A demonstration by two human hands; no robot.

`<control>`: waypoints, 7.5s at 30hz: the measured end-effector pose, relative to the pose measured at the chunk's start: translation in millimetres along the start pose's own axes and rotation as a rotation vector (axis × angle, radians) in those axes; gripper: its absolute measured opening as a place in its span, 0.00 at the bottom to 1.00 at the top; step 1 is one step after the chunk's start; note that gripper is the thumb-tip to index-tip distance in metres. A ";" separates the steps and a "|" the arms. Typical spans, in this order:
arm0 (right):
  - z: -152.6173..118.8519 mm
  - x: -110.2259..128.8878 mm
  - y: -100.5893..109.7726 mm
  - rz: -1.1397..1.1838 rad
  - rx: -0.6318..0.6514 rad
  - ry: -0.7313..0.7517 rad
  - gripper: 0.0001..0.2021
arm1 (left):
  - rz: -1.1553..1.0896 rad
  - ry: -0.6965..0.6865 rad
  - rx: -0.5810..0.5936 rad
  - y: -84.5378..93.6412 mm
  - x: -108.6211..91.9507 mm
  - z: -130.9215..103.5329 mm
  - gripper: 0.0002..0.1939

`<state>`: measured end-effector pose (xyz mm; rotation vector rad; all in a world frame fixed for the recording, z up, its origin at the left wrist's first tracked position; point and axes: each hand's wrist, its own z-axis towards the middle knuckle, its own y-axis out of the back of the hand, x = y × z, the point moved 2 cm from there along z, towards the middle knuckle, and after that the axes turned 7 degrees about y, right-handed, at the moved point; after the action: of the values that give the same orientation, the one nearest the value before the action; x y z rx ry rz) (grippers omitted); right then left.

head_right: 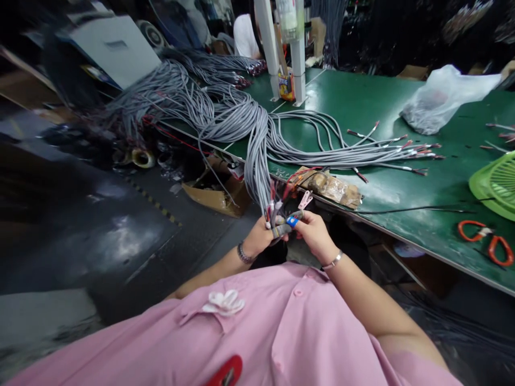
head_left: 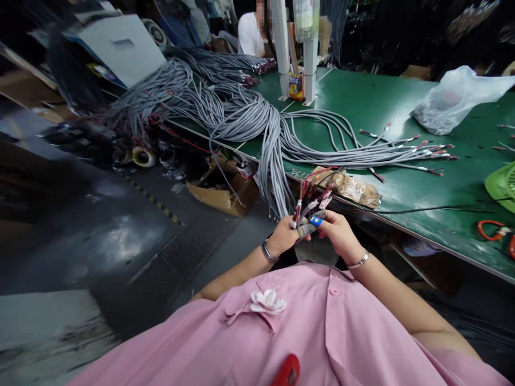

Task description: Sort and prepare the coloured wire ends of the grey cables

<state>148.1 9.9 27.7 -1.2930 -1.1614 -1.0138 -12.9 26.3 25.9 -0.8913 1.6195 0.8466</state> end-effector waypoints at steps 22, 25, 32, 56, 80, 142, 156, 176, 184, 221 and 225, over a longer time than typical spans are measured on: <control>2.4 -12.3 -6.6 -0.059 -0.071 0.065 0.13 | -0.213 0.047 -0.183 5.6 5.1 2.3 0.15; -0.5 -12.6 -7.5 -0.035 -0.084 0.056 0.12 | -0.304 0.055 -0.262 4.1 9.1 3.8 0.14; -3.1 -9.5 -9.1 0.001 -0.073 0.054 0.11 | -0.218 0.044 -0.161 6.3 5.0 3.8 0.16; 2.7 -33.2 11.0 0.503 -0.025 -0.107 0.16 | -0.311 0.090 0.063 13.1 0.9 10.4 0.13; 55.6 -40.9 14.6 0.596 -0.230 -0.170 0.24 | -0.372 0.213 0.253 -6.1 2.1 53.0 0.17; 46.8 -23.7 17.5 0.693 -0.107 -0.198 0.26 | -0.263 0.037 -0.081 -16.8 -5.7 18.5 0.15; 54.5 -31.8 19.1 0.734 -0.235 -0.104 0.15 | -0.254 0.024 -0.259 -26.6 5.5 26.4 0.15; 7.3 -38.2 22.0 0.283 0.003 -0.019 0.12 | -0.033 -0.043 -0.174 -17.9 15.8 15.0 0.15; 6.2 -15.8 15.9 0.018 0.189 0.190 0.11 | 0.039 0.012 0.050 -12.5 22.5 20.2 0.14; 8.2 -34.9 14.7 0.300 0.010 -0.031 0.13 | -0.340 0.034 -0.239 -7.7 17.3 15.8 0.15; 21.6 -41.8 33.8 0.512 0.004 -0.157 0.21 | -0.431 0.076 -0.102 -3.9 8.2 18.7 0.13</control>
<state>173.3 29.9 -20.4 -1.5821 -0.8750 -0.5406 -2.5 39.8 13.9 -1.3008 1.3820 0.6003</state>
